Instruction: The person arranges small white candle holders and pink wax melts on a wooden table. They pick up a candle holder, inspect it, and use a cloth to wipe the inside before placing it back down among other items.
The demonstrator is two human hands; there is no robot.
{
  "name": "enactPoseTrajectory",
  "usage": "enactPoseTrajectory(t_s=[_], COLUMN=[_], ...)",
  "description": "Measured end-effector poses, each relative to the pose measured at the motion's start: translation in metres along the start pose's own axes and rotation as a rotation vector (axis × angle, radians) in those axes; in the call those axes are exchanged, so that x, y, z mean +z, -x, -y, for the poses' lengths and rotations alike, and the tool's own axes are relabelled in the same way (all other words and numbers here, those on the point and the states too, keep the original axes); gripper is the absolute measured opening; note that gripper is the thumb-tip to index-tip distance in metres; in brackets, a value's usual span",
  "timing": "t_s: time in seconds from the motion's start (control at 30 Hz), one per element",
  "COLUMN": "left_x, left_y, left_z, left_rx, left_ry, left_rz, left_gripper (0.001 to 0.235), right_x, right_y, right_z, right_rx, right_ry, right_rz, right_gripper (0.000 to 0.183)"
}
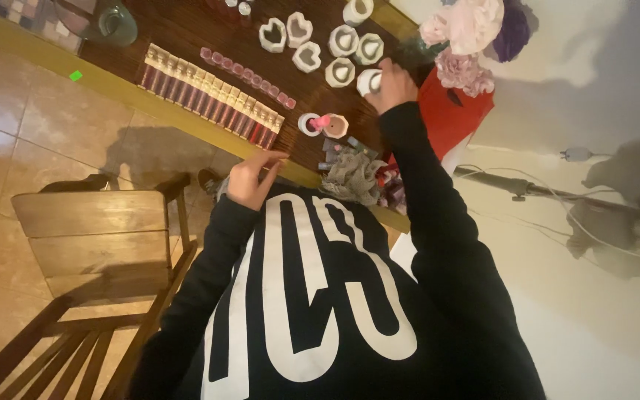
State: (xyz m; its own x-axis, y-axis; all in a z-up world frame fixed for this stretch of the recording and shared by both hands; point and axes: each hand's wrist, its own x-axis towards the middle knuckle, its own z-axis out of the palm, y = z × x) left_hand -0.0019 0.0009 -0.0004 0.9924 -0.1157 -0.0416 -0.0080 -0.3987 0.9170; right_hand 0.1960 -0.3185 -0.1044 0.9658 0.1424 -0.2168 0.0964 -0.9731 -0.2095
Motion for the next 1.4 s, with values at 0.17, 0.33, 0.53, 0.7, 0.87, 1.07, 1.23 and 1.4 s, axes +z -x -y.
enactPoseTrajectory(t_s=[0.17, 0.33, 0.53, 0.7, 0.87, 1.07, 1.23, 1.4], left_x=[-0.006, -0.006, 0.001, 0.022, 0.068, 0.121, 0.159, 0.175], left_y=[0.003, 0.001, -0.002, -0.011, -0.035, -0.064, -0.067, -0.063], left_z=[0.006, 0.002, 0.012, 0.019, 0.050, 0.086, 0.127, 0.141], left_rx=[-0.069, -0.057, -0.060, 0.051, 0.210, 0.325, 0.424, 0.285], left_ry=[-0.036, -0.018, 0.022, -0.181, -0.433, -0.729, -0.840, -0.780], left_rz=[-0.009, -0.017, 0.032, 0.185, 0.332, 0.333, 0.140, 0.284], left_gripper=[0.024, 0.023, 0.024, 0.027, 0.045, 0.062, 0.052, 0.030], right_x=[0.019, -0.002, -0.053, -0.033, 0.029, -0.079, -0.156, -0.153], right_y=[-0.009, 0.013, 0.099, 0.172, 0.187, 0.180, 0.167, 0.122], right_z=[0.012, 0.023, 0.042, 0.054, 0.029, 0.022, 0.007, 0.022], right_rx=[-0.021, 0.016, 0.123, -0.325, -0.302, -0.079, -0.192, -0.177], right_ry=[-0.081, -0.192, -0.387, 0.015, -0.005, -0.342, -0.602, -0.614], right_rz=[-0.060, -0.081, 0.197, 0.414, 0.197, 0.377, 0.223, 0.019], right_gripper=[0.060, 0.063, 0.044, 0.058, 0.037, 0.036, 0.014, 0.017])
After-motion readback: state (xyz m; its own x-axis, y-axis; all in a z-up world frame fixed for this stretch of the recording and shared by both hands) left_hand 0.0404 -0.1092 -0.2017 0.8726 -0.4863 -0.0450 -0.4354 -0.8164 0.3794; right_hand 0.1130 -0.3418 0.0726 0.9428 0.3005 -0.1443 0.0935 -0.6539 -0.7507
